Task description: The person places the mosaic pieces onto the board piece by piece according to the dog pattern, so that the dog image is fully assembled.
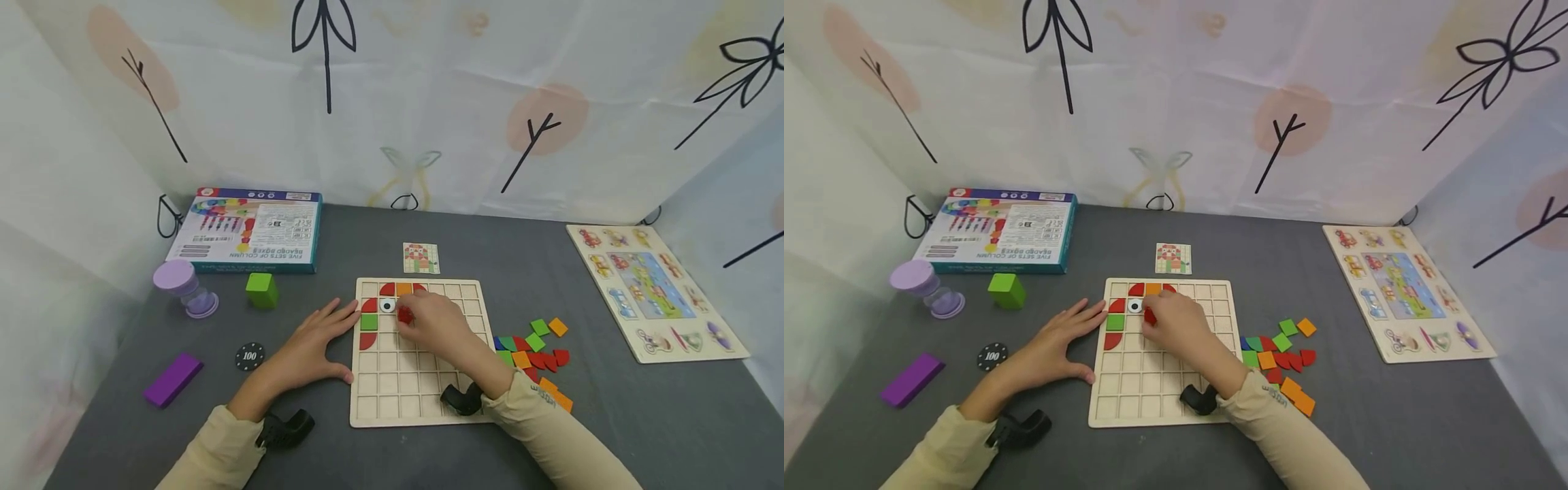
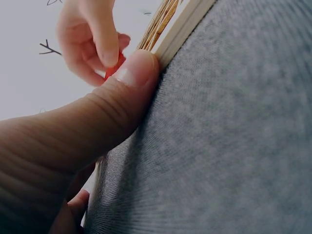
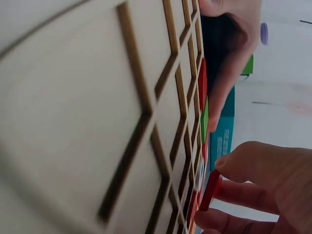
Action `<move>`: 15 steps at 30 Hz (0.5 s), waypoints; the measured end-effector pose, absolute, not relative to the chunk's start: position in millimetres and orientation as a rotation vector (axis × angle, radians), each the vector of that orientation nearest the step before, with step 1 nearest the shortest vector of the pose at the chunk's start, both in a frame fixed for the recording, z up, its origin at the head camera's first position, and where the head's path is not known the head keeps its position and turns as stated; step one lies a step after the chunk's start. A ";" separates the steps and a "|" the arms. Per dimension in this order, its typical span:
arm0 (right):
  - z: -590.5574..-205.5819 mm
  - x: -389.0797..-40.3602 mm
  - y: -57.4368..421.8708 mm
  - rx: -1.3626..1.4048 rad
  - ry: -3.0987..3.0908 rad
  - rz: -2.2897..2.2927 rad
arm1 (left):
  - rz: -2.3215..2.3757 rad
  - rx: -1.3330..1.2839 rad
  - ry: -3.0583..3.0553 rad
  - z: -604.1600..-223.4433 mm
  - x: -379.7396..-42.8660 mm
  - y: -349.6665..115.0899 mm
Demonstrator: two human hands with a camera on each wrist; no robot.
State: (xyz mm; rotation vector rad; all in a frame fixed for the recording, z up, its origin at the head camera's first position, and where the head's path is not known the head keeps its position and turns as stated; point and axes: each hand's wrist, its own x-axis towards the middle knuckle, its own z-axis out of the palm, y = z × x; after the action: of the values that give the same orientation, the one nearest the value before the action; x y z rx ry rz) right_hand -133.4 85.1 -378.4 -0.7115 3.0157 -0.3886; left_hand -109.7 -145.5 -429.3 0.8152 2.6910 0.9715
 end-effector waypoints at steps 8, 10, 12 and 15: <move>-383.7 -138.1 64.7 -0.668 3.003 -0.354 | 0.951 0.816 2.700 -429.3 -110.2 -146.0; -382.8 -137.9 63.9 -0.654 2.978 -0.359 | 0.948 0.818 2.702 -429.3 -110.3 -146.0; -381.7 -137.1 64.3 -0.651 2.954 -0.367 | 0.942 0.821 2.705 -429.2 -110.4 -145.8; -380.3 -135.7 65.5 -0.655 2.940 -0.380 | 0.942 0.817 2.702 -428.6 -110.2 -145.9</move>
State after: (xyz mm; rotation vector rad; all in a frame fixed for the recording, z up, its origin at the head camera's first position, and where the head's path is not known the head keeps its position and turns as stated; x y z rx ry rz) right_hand -135.7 65.5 -380.3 -0.6548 2.9403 -0.3796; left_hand -110.2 -145.9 -428.6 0.8174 2.7021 0.9424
